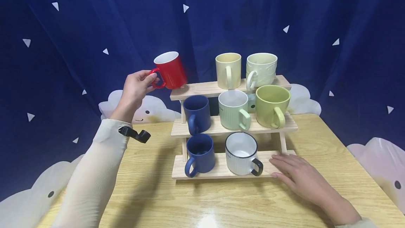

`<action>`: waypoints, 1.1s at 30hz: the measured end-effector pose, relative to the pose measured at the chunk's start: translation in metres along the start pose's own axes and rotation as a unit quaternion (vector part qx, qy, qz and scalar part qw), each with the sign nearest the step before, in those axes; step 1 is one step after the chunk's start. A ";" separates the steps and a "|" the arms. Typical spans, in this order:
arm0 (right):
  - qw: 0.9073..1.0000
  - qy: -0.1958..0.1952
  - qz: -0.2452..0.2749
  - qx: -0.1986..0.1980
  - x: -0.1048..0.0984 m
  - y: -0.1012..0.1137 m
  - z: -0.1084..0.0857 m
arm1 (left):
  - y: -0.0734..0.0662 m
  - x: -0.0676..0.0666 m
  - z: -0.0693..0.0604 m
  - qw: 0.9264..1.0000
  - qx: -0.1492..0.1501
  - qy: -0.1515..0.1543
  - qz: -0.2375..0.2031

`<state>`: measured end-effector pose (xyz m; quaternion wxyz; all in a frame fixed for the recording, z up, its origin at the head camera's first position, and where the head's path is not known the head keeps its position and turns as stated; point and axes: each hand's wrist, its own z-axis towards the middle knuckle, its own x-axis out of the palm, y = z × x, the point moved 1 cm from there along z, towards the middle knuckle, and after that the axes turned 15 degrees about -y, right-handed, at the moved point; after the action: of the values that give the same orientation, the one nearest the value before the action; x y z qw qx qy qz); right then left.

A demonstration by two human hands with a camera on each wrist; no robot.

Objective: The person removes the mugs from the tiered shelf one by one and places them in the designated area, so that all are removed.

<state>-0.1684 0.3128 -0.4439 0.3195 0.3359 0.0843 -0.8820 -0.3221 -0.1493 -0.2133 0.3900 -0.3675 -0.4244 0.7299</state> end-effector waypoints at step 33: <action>1.000 -0.003 -0.003 -0.001 0.001 0.000 -0.001 | 0.126 -0.086 -0.004 0.987 -0.014 -0.121 0.108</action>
<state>-0.1687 0.3129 -0.4449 0.3172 0.3327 0.0851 -0.8840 -0.3146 -0.2664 -0.3115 0.2490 -0.3254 -0.4366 0.8010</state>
